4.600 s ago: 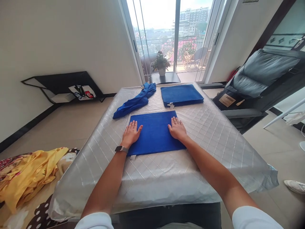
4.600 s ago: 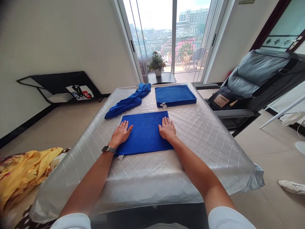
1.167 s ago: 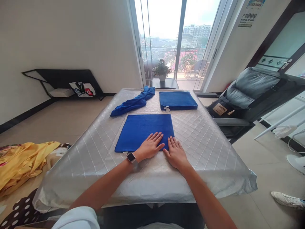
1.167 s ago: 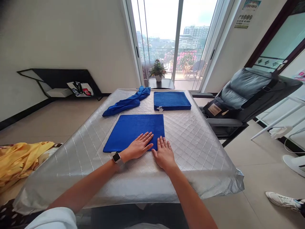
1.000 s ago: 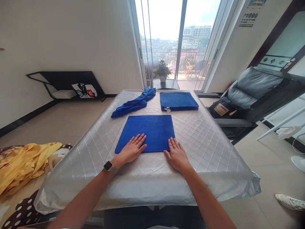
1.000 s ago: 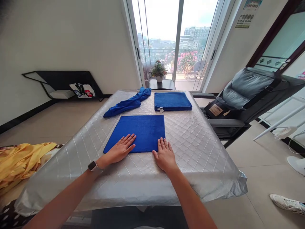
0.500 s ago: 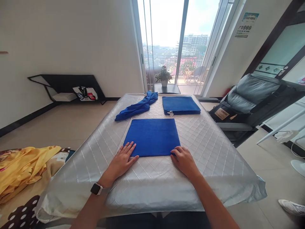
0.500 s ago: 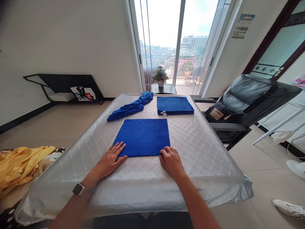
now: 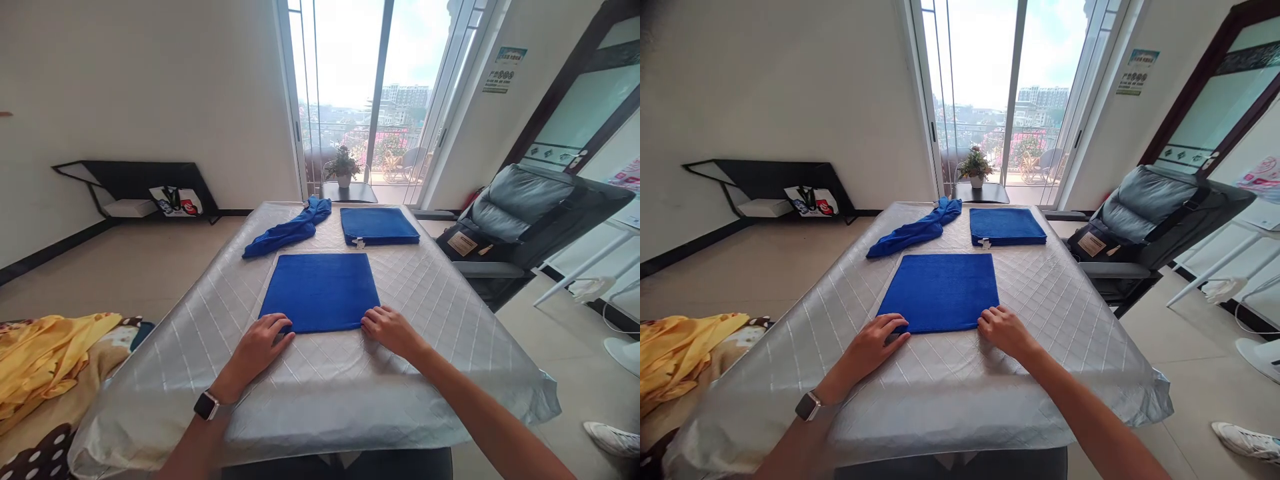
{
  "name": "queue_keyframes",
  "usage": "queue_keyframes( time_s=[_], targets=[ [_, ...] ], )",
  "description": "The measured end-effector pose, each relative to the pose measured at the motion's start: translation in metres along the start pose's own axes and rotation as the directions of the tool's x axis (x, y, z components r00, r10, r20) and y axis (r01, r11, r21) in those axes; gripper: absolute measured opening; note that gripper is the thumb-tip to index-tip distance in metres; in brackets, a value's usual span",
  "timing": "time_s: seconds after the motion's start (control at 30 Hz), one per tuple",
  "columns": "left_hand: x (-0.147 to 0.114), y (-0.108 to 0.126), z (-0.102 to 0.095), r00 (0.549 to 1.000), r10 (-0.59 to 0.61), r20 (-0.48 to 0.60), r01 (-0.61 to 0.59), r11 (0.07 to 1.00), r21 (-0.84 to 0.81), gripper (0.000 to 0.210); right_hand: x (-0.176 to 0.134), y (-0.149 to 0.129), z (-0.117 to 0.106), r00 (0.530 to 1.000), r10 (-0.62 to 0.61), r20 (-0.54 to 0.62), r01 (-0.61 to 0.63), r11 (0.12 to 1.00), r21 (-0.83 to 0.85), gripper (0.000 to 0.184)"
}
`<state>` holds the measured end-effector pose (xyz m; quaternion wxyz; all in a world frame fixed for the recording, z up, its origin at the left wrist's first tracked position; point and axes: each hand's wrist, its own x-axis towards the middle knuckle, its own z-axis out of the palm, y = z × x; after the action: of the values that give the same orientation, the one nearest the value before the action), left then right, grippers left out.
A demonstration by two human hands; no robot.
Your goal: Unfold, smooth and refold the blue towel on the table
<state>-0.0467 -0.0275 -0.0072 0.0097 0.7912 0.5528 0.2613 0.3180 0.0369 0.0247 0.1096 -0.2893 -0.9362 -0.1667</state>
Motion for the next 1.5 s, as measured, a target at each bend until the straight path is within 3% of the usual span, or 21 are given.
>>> queue_keyframes(
  time_s=[0.17, 0.3, 0.4, 0.57, 0.73, 0.9, 1.07, 1.2, 1.5],
  targets=[
    [-0.001, 0.000, 0.001, 1.000, 0.001, -0.025, -0.001, 1.000, 0.003, 0.047, 0.019, 0.017, -0.001, 0.996, 0.008, -0.086, -0.008, 1.000, -0.007, 0.012],
    [-0.003, -0.007, 0.006, 0.994, -0.018, -0.112, 0.021, 1.000, 0.022, 0.042, 0.019, 0.020, 0.000, 0.987, 0.068, -0.147, -0.062, 0.997, 0.046, 0.018],
    [-0.005, -0.014, 0.007, 0.992, -0.032, -0.124, 0.040, 0.997, 0.068, 0.038, 0.012, 0.019, 0.003, 0.988, 0.046, -0.148, -0.032, 0.994, 0.101, 0.024],
    [-0.008, -0.016, 0.000, 0.992, -0.028, -0.121, 0.045, 0.989, 0.138, 0.034, 0.004, 0.020, 0.003, 0.994, 0.020, -0.104, 0.002, 0.980, 0.201, 0.033],
    [-0.010, -0.013, -0.006, 0.988, 0.006, -0.152, 0.023, 0.982, 0.190, 0.029, -0.001, 0.024, -0.004, 1.000, 0.014, 0.003, -0.014, 0.907, 0.420, 0.035],
    [-0.013, -0.015, -0.015, 0.987, 0.052, -0.151, -0.014, 0.971, 0.241, 0.033, -0.005, 0.029, -0.007, 0.991, 0.052, 0.124, -0.107, 0.862, 0.496, 0.012],
    [-0.027, -0.010, -0.026, 0.974, 0.074, -0.215, -0.009, 0.957, 0.288, 0.034, -0.007, 0.042, -0.012, 0.989, 0.149, -0.010, -0.117, 0.812, 0.571, 0.010],
    [-0.037, -0.006, -0.028, 0.981, 0.067, -0.183, -0.002, 0.943, 0.332, 0.038, -0.009, 0.046, -0.020, 0.971, 0.218, -0.099, -0.102, 0.749, 0.654, 0.017],
    [-0.040, -0.003, -0.028, 0.981, 0.028, -0.192, 0.056, 0.907, 0.418, 0.044, -0.009, 0.052, -0.014, 0.940, 0.308, -0.145, -0.129, 0.715, 0.687, 0.031]
  ],
)
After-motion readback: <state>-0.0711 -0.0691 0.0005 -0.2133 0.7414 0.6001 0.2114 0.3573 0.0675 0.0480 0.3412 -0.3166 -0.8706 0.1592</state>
